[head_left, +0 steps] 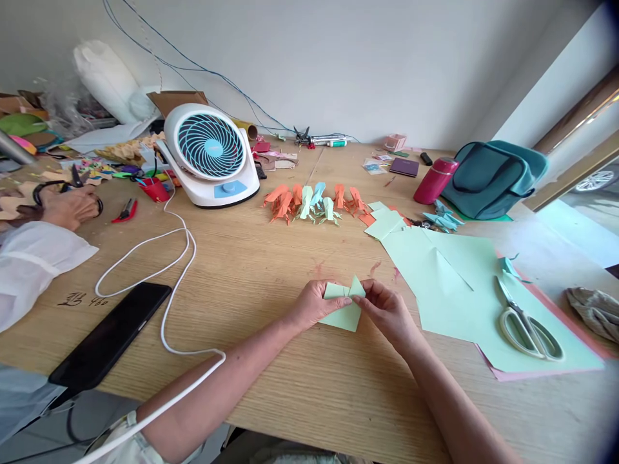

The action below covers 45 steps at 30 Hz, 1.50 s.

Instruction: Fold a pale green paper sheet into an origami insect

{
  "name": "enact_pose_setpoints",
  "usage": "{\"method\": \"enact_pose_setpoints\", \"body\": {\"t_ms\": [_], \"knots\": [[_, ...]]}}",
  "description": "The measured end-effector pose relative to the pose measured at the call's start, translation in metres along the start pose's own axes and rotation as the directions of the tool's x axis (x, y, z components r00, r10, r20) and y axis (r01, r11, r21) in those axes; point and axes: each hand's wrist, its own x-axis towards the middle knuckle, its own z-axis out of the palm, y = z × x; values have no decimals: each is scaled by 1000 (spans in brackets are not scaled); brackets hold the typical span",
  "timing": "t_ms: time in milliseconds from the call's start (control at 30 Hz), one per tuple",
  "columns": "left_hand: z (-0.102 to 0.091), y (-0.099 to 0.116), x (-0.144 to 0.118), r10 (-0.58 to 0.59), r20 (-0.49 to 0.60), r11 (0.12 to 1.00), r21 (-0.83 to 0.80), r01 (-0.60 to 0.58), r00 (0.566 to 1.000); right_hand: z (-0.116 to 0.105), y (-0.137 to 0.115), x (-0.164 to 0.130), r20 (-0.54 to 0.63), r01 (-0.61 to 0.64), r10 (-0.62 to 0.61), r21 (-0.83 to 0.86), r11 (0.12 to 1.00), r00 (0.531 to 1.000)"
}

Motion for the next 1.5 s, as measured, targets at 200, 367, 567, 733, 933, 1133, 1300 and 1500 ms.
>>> {"method": "enact_pose_setpoints", "body": {"t_ms": [200,367,567,733,933,1133,1300,1500], "knots": [[2,-2,1,31,-18,999,36,-31,999,0,3,1,-6,20,-20,25,999,1000],[5,1,0,39,-43,999,37,-37,998,-3,11,1,2,-6,6,-47,999,1000],[8,4,-2,15,-58,1000,-2,-15,998,-6,18,0,-57,-15,8,-132,991,998],[7,5,-4,32,-72,999,21,-31,997,-3,15,-1,-79,-12,1,-140,990,997],[3,0,-3,25,-93,1000,-2,-26,995,1,12,0,-48,-7,4,-57,998,999],[1,4,-4,13,-86,1000,8,-13,996,-1,14,0,-83,3,-9,-72,997,997],[2,3,-4,24,-81,1000,22,-22,996,3,11,-1,-69,40,-45,-79,996,997],[3,2,-5,-9,-109,993,118,22,994,-1,11,1,-95,139,-151,-126,982,984]]}}
